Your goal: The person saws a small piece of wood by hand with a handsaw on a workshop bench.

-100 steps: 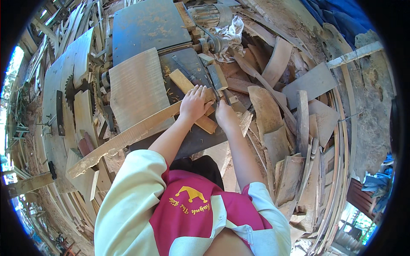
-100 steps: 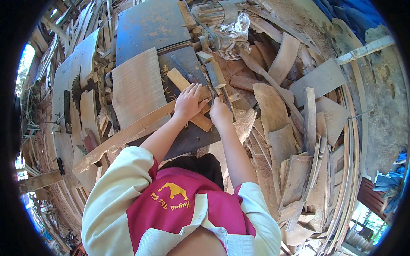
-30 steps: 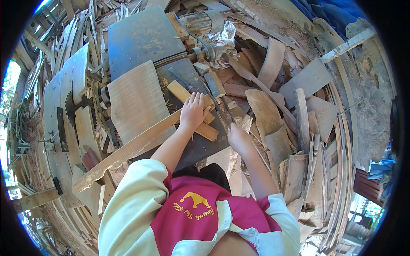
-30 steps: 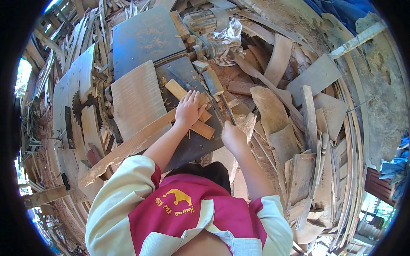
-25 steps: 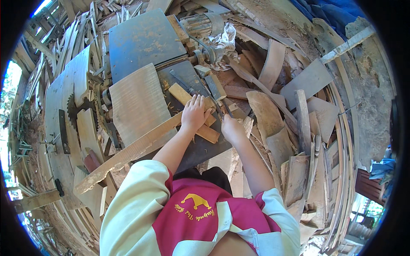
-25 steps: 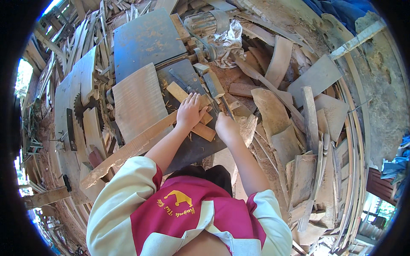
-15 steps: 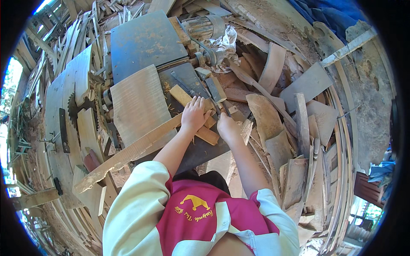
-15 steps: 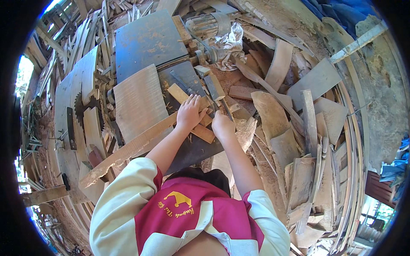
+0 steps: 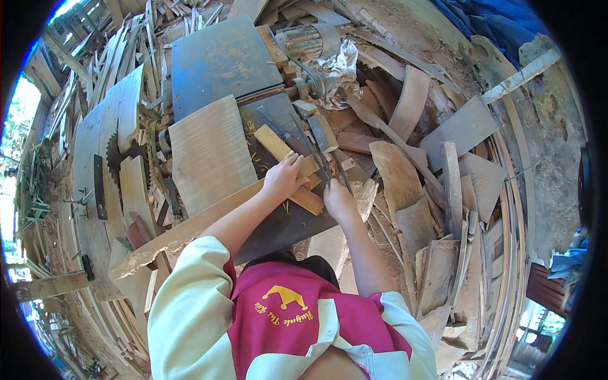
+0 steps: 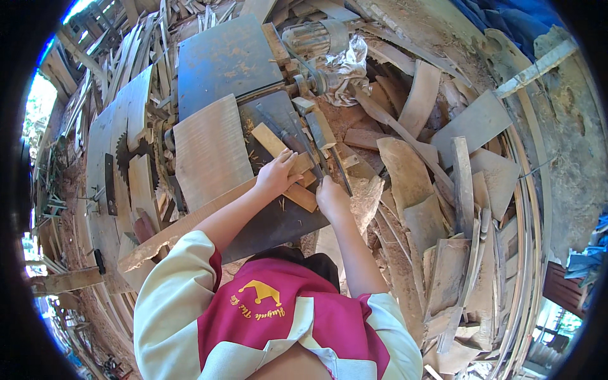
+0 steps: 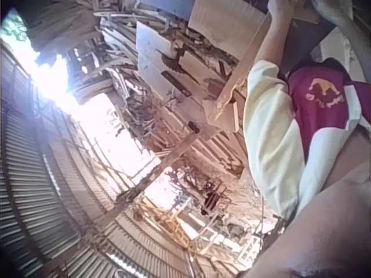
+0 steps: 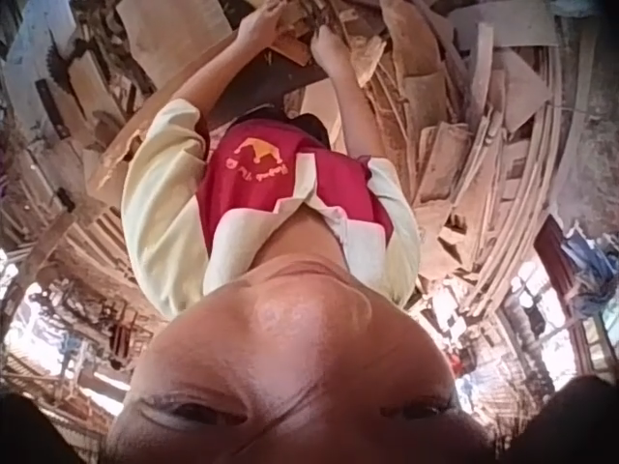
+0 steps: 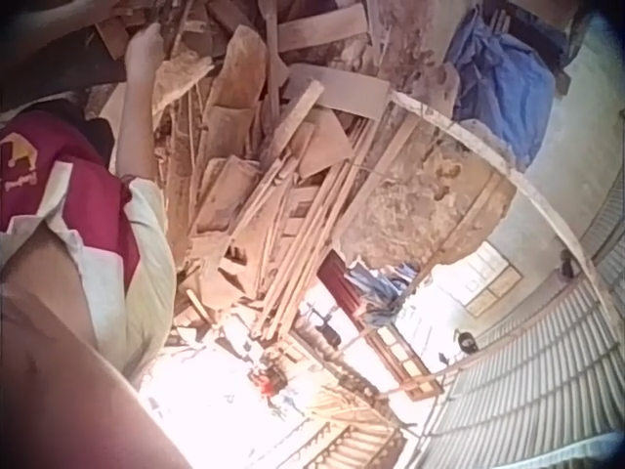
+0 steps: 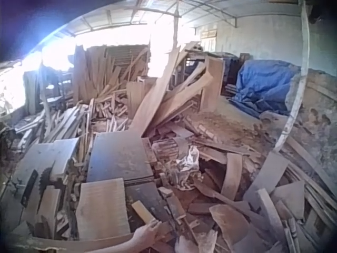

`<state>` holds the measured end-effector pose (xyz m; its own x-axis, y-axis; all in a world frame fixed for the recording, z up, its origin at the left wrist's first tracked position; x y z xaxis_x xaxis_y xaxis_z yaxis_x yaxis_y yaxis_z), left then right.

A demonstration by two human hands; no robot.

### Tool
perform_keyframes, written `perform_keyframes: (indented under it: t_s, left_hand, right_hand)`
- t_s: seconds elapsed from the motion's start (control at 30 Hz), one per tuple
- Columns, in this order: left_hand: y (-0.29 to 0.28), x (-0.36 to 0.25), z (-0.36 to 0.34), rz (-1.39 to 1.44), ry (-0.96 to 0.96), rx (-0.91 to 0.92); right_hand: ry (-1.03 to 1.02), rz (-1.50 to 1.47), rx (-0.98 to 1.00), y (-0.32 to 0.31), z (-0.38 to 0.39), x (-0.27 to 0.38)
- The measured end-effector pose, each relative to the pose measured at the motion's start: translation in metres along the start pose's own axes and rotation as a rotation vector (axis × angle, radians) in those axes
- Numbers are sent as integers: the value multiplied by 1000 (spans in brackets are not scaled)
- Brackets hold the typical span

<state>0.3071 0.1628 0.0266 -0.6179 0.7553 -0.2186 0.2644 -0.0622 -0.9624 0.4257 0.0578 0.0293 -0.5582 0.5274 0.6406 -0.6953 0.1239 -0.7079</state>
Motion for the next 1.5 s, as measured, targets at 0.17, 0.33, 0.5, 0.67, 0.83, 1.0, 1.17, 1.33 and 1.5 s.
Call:
perform_keyframes:
  t_s: [0.17, 0.33, 0.5, 0.67, 0.83, 1.0, 1.17, 1.33, 1.5]
  left_hand:
    - [-5, -11, 4, -47, 36, -84]
    - [-4, -9, 2, -30, 2, -77]
    - [-4, -10, 4, -61, 9, -107]
    - [-2, -14, 4, -68, 13, -117]
    - [-2, -14, 6, -120, 17, -132]
    - [-4, -12, 3, -65, -12, -57]
    - [-3, -11, 4, -26, -34, -27]
    - [-4, -11, 7, -55, -18, -86]
    - [-5, -11, 5, -22, -41, -42]
  right_hand:
    - [44, -2, 8, 3, 7, -4]
    - [37, 3, 2, -5, 4, 3]
    - [26, 63, 15, 2, -21, 10]
    - [21, 80, -33, 10, -31, 10]
    - [-21, 50, -65, 9, -17, 1]
    - [-54, 38, -62, 3, 12, -14]
    - [-10, 66, -21, -10, 61, -31]
    - [36, 88, 17, -18, 92, -43]
    - [80, 110, 40, -26, 93, -35]
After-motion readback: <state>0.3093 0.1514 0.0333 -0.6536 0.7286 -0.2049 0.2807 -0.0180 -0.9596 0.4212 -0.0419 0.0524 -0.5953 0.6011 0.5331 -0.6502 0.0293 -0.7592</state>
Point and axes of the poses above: each hand's wrist, its own z-axis away from the middle knuckle, its own y-axis out of the palm, x = y × z, the point moved 6 cm from there along -z, towards the middle knuckle, and after that the axes turned 15 degrees about -z, right-handed, at the moved point
